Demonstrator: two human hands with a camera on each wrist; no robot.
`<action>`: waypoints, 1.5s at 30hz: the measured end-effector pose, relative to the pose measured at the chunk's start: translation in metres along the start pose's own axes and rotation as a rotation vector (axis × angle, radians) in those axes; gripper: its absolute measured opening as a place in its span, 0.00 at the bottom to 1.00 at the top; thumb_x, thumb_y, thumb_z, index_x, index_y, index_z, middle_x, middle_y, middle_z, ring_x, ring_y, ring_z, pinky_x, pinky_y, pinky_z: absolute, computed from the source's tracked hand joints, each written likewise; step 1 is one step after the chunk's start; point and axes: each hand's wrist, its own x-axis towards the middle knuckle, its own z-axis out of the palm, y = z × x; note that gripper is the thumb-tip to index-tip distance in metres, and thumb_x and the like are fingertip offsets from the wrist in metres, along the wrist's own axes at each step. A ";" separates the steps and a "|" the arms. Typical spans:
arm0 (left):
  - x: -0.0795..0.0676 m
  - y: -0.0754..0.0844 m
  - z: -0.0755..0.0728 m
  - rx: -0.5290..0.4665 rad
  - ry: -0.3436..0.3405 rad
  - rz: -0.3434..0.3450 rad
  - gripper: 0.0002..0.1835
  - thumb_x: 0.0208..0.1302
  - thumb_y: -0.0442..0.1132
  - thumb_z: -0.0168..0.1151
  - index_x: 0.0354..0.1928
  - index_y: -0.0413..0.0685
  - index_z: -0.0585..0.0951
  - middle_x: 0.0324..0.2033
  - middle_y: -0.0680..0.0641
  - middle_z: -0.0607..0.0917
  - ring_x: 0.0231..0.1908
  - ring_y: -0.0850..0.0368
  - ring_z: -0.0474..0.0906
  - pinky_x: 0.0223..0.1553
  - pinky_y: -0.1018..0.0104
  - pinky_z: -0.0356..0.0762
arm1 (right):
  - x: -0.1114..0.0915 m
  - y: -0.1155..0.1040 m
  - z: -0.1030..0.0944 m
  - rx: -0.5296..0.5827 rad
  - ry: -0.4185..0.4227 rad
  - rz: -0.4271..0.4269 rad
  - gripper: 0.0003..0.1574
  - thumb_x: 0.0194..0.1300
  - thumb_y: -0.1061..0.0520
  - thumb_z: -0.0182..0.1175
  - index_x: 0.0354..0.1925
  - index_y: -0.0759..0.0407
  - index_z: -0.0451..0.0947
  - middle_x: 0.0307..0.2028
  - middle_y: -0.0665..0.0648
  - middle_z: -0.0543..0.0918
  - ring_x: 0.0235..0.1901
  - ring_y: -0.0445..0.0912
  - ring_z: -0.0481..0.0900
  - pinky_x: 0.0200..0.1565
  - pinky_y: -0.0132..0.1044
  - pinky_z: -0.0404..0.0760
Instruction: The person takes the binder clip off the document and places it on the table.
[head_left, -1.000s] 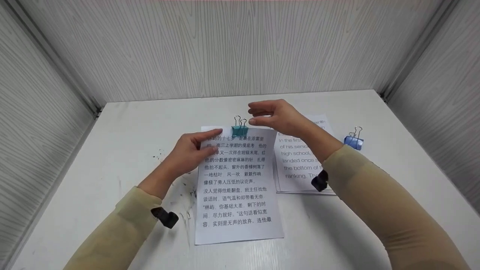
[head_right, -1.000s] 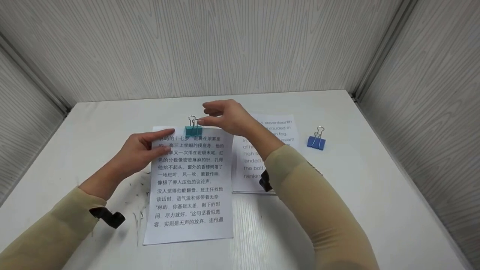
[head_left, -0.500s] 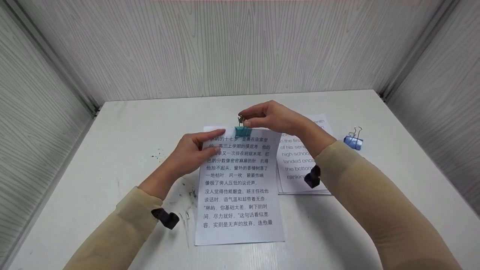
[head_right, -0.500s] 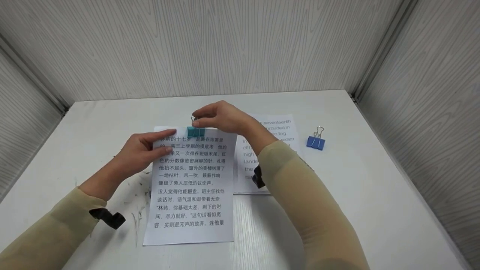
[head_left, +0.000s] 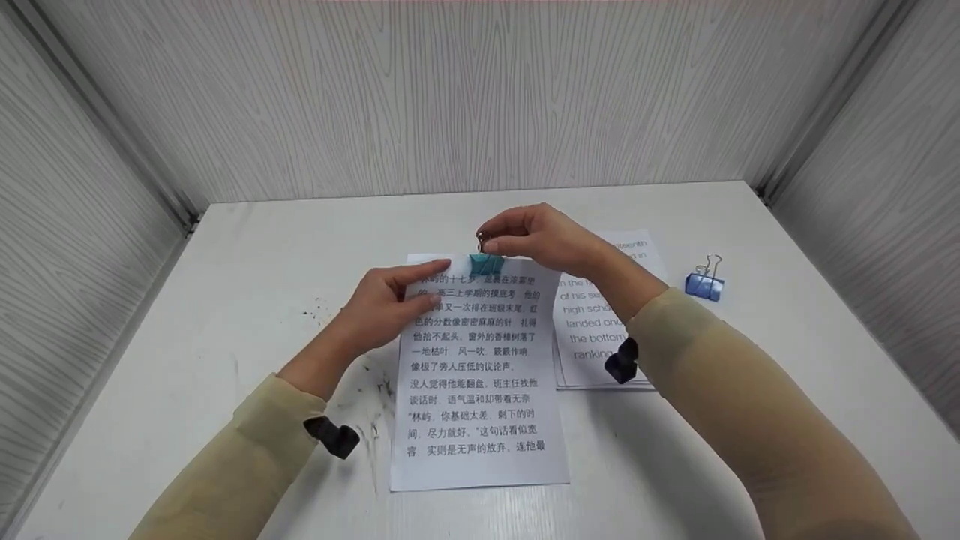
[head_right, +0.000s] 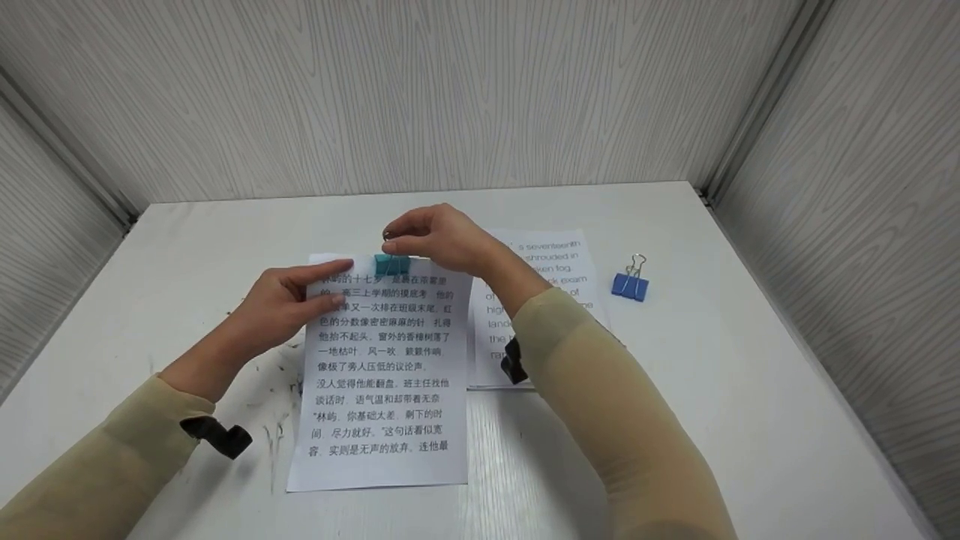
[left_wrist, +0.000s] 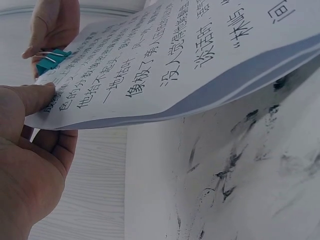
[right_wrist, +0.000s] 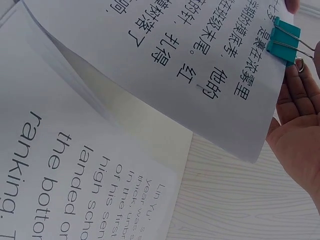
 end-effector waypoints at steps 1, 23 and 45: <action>0.000 0.000 0.000 0.000 0.001 0.000 0.26 0.68 0.33 0.60 0.67 0.53 0.73 0.51 0.44 0.84 0.41 0.44 0.85 0.40 0.54 0.83 | -0.001 0.000 0.001 0.004 0.010 -0.006 0.20 0.64 0.47 0.66 0.53 0.48 0.81 0.48 0.47 0.84 0.52 0.41 0.80 0.59 0.36 0.72; 0.021 -0.048 -0.006 -0.060 0.025 -0.032 0.26 0.66 0.36 0.63 0.64 0.67 0.75 0.50 0.49 0.85 0.40 0.48 0.86 0.35 0.59 0.84 | -0.075 -0.012 -0.047 -0.002 0.322 -0.075 0.21 0.69 0.54 0.61 0.57 0.60 0.78 0.51 0.60 0.82 0.49 0.48 0.80 0.54 0.34 0.76; 0.023 -0.077 -0.017 0.029 0.110 -0.125 0.28 0.66 0.38 0.64 0.66 0.67 0.74 0.57 0.55 0.80 0.42 0.53 0.83 0.37 0.63 0.82 | -0.195 0.120 -0.111 -0.219 0.484 0.318 0.25 0.64 0.37 0.61 0.44 0.54 0.85 0.39 0.56 0.86 0.42 0.48 0.79 0.45 0.29 0.76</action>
